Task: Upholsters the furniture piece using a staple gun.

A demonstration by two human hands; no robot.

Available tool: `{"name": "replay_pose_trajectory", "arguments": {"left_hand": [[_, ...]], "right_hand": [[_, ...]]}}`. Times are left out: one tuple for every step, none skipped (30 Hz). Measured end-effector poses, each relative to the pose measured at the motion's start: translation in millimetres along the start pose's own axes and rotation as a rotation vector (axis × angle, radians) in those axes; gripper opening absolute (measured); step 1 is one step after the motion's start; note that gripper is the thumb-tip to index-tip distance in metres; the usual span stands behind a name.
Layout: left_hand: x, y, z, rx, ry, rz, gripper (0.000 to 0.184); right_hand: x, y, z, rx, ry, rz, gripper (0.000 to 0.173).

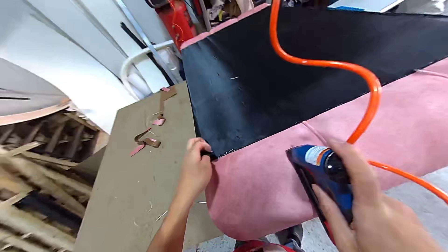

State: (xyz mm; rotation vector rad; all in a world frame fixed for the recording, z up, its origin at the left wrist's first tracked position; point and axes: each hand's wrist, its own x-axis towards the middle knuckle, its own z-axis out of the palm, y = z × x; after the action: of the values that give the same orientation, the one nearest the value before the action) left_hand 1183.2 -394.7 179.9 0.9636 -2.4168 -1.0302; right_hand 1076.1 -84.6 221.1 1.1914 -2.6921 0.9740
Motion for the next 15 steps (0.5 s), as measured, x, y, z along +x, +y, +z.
{"name": "replay_pose_trajectory", "arguments": {"left_hand": [[-8, -4, -5, -0.137, 0.061, -0.040, 0.018], [-18, -6, -12, -0.227, 0.128, -0.098, 0.023], [-28, -10, -21, -0.250, 0.200, -0.162, 0.030], [-38, -17, -30, -0.195, 0.288, -0.221, 0.036], [-46, -30, -38, -0.069, 0.379, -0.258, 0.036], [-52, -48, -43, 0.086, 0.427, -0.261, 0.030], [-57, -69, -48, 0.228, 0.400, -0.249, 0.026], [-61, -89, -51, 0.334, 0.325, -0.240, 0.046], [-64, -102, -51, 0.411, 0.256, -0.241, 0.075], [-65, -106, -49, 0.465, 0.206, -0.248, 0.095], [-64, -104, -47, 0.482, 0.204, -0.226, 0.098], [-62, -95, -45, 0.466, 0.234, -0.170, 0.085], [-57, -79, -41, 0.428, 0.267, -0.095, 0.065], [-51, -60, -34, 0.372, 0.271, -0.020, 0.047], [-45, -41, -25, 0.316, 0.241, 0.056, 0.036]], "right_hand": [[-2, 6, -2, 0.032, -0.015, -0.029, 0.074], [-3, 12, -4, 0.066, -0.036, -0.049, 0.074], [-4, 19, -6, 0.102, -0.055, -0.064, 0.074], [-6, 25, -8, 0.130, -0.066, -0.079, 0.075], [-6, 31, -9, 0.152, -0.073, -0.093, 0.075], [-6, 36, -10, 0.168, -0.081, -0.104, 0.076], [-6, 40, -11, 0.175, -0.094, -0.117, 0.077], [-5, 44, -12, 0.178, -0.105, -0.136, 0.077], [-5, 47, -12, 0.175, -0.119, -0.158, 0.077], [-4, 50, -13, 0.167, -0.133, -0.177, 0.078], [-3, 51, -13, 0.159, -0.146, -0.195, 0.079], [-1, 51, -14, 0.156, -0.159, -0.206, 0.080], [1, 51, -14, 0.155, -0.170, -0.209, 0.081], [2, 51, -13, 0.154, -0.170, -0.215, 0.082], [2, 51, -13, 0.152, -0.168, -0.219, 0.083]]}}
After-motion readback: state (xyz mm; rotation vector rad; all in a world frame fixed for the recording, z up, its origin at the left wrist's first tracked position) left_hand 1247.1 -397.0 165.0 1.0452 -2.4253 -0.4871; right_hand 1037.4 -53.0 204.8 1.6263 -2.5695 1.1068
